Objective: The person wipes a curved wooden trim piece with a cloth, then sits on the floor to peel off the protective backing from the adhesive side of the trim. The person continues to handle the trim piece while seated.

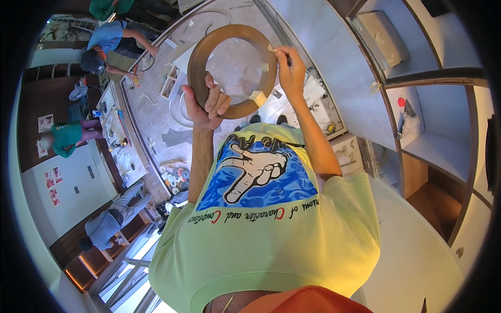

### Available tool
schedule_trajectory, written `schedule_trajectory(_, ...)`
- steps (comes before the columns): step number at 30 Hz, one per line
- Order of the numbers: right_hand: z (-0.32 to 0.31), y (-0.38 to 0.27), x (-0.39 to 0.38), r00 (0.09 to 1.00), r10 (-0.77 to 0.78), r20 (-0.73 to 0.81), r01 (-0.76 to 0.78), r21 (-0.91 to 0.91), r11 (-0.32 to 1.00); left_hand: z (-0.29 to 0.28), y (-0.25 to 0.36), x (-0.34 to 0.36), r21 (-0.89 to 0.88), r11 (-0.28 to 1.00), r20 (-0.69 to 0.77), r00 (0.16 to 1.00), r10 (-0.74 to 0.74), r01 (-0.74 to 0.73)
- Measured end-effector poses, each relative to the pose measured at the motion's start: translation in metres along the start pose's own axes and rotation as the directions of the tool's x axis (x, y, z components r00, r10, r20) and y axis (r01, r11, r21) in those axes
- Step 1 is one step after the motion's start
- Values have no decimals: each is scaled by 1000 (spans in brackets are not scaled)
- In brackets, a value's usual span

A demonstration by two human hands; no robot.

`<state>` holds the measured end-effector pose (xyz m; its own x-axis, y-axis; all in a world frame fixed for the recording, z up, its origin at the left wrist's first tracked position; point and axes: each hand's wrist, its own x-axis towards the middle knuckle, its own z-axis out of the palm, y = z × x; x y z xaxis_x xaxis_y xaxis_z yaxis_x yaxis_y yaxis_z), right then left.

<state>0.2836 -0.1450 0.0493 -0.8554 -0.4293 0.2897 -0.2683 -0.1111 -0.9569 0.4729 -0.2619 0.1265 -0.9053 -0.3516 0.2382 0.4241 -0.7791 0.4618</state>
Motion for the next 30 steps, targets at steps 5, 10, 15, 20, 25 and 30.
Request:
schedule_trajectory(5,6,7,9,895,444,44,-400,522,754,-8,-2,-5,112,993,25,999,-31,28)
schedule_trajectory(10,-18,11,27,892,436,116,-424,546,723,11,13,-19,557,779,-88,953,-289,287)
schedule_trajectory(15,-35,53,37,938,323,128,-346,269,899,32,-15,-15,978,-60,-208,917,-341,199)
schedule_trajectory(20,-45,112,0,988,60,143,-32,-197,980,18,-41,-13,929,-324,-326,811,-487,179)
schedule_trajectory(25,-61,146,-56,861,506,51,-490,-179,853,7,-61,-22,908,-386,-373,738,-562,165)
schedule_trajectory(30,-72,141,-87,911,380,162,-373,-74,925,-1,-69,-15,917,-361,-355,763,-540,171)
